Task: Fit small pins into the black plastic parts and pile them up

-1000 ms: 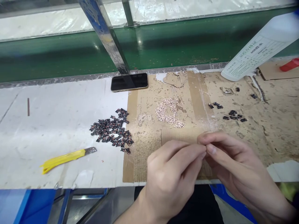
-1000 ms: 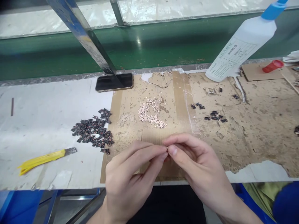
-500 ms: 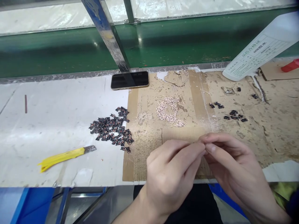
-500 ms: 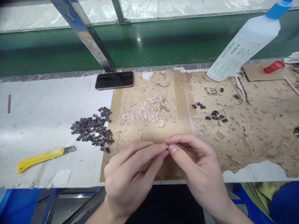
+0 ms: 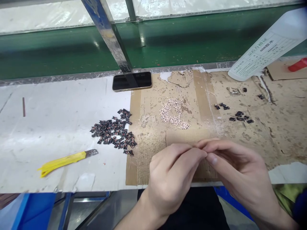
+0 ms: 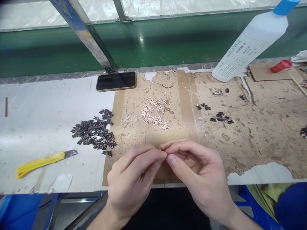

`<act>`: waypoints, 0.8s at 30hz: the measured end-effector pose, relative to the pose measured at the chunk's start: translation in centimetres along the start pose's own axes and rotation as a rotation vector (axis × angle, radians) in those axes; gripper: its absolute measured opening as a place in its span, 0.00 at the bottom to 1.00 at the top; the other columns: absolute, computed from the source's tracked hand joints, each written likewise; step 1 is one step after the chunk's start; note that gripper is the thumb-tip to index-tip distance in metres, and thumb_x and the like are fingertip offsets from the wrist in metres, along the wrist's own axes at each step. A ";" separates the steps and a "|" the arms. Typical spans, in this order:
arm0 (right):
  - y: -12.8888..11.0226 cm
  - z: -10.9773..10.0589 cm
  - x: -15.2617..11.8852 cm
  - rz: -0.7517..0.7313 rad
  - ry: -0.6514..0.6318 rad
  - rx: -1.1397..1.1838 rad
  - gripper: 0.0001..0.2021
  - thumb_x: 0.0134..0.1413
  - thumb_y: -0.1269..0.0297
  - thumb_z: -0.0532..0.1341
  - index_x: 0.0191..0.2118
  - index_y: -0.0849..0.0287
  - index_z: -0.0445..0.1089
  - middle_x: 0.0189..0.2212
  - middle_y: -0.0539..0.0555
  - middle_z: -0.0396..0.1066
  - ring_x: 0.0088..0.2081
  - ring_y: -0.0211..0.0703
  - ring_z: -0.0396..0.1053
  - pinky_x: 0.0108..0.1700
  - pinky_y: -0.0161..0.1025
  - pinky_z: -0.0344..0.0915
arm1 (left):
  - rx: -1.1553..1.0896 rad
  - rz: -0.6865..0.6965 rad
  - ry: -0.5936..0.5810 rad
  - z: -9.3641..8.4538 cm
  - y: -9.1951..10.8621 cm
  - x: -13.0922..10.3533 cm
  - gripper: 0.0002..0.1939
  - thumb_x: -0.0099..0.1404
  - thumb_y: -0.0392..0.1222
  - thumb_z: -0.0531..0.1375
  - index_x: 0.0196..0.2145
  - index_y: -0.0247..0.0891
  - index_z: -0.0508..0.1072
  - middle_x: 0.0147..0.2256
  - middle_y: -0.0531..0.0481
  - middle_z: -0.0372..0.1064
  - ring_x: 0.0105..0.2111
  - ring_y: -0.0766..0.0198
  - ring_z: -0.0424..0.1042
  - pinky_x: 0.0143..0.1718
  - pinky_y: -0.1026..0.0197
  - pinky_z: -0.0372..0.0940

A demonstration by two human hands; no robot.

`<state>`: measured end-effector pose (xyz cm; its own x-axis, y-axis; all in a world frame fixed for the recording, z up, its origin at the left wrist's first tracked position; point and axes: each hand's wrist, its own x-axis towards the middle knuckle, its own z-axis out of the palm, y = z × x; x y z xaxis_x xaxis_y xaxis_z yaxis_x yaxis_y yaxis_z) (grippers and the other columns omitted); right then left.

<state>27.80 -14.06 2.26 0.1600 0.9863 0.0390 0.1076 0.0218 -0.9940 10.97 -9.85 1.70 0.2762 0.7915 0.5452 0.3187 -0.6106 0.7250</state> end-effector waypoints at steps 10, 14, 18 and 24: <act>-0.8 0.4 -1.0 -0.104 0.033 -0.129 0.08 0.64 0.75 0.66 0.40 0.52 0.78 0.41 0.45 0.83 0.41 0.31 0.83 0.48 0.21 0.77 | -0.010 0.063 -0.049 -0.4 0.1 -1.2 0.07 0.72 0.29 0.65 0.44 0.36 0.82 0.39 0.50 0.84 0.35 0.67 0.83 0.40 0.67 0.77; -0.1 -0.3 -1.6 -0.118 0.055 -0.212 0.09 0.65 0.76 0.64 0.40 0.53 0.76 0.42 0.47 0.82 0.41 0.33 0.81 0.47 0.26 0.77 | -0.144 -0.132 -0.038 -0.6 0.2 -1.4 0.11 0.67 0.29 0.71 0.45 0.40 0.81 0.39 0.51 0.84 0.34 0.67 0.82 0.40 0.68 0.78; 1.1 -1.6 -2.2 -0.234 0.020 -0.515 0.07 0.62 0.75 0.67 0.40 0.54 0.76 0.44 0.53 0.79 0.47 0.42 0.79 0.50 0.36 0.75 | -0.160 -0.346 0.077 -1.0 -0.7 -2.6 0.13 0.65 0.27 0.72 0.44 0.42 0.82 0.38 0.56 0.83 0.31 0.70 0.80 0.37 0.70 0.77; 1.7 -1.7 -2.0 -0.411 -0.084 -0.837 0.07 0.60 0.78 0.68 0.40 0.58 0.75 0.48 0.59 0.77 0.41 0.42 0.77 0.45 0.41 0.74 | -0.158 -0.571 0.104 -2.2 -1.5 -3.6 0.12 0.64 0.29 0.72 0.40 0.46 0.86 0.36 0.57 0.84 0.31 0.70 0.80 0.37 0.68 0.78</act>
<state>29.28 -16.26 0.71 -0.1150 0.9365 0.3311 0.8170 0.2788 -0.5048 7.45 -11.75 -0.42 0.0081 0.9965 0.0835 0.2499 -0.0829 0.9647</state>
